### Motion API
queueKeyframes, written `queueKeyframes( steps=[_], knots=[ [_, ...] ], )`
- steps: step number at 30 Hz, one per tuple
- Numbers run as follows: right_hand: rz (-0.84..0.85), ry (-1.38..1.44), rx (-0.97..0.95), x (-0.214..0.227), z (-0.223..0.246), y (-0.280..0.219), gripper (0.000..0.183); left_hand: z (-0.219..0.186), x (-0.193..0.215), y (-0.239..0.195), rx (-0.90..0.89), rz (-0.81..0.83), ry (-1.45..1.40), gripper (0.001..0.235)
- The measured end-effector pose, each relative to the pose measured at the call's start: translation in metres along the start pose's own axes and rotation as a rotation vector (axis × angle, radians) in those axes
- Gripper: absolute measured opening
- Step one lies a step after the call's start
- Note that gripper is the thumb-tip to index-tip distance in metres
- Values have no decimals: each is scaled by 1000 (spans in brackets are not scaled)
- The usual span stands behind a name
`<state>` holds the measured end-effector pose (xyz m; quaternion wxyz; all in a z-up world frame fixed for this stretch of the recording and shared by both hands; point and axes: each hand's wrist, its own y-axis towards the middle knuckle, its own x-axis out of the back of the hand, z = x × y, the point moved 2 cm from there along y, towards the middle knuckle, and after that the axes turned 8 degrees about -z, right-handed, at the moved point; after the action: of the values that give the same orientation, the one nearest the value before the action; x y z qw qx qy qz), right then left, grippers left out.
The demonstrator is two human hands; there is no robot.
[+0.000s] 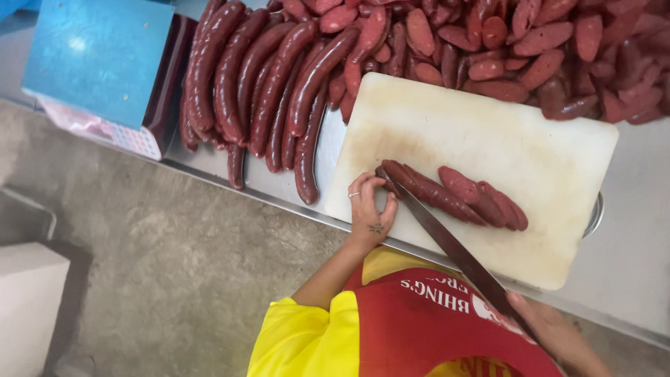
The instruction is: The person slices sausage links on a cutting board using a knife, then pushes the sliced pieces into a pile on the workspace and picks up another sausage to repeat the process.
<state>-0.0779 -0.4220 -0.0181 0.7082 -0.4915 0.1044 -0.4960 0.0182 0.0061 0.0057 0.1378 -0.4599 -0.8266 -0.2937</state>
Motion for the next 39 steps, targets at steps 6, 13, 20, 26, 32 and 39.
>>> queueKeyframes(
  steps=[6,13,20,26,32,39],
  knots=[
    [-229,674,-232,34,-88,31,69,-48,-55,18,61,-119,-191,43],
    [-111,474,-310,-1,-56,44,75,-68,-72,14,36,22,-219,58],
    [69,59,50,-15,67,23,85,-101,-75,-7,43,42,-20,120],
    [59,83,-45,-13,185,19,85,-81,-71,72,-170,-113,-170,116],
    [-102,375,99,41,366,67,78,-108,-95,286,-414,-293,-404,103],
    [-229,776,357,90,434,87,74,-113,-185,441,-233,-37,157,96]
  ],
)
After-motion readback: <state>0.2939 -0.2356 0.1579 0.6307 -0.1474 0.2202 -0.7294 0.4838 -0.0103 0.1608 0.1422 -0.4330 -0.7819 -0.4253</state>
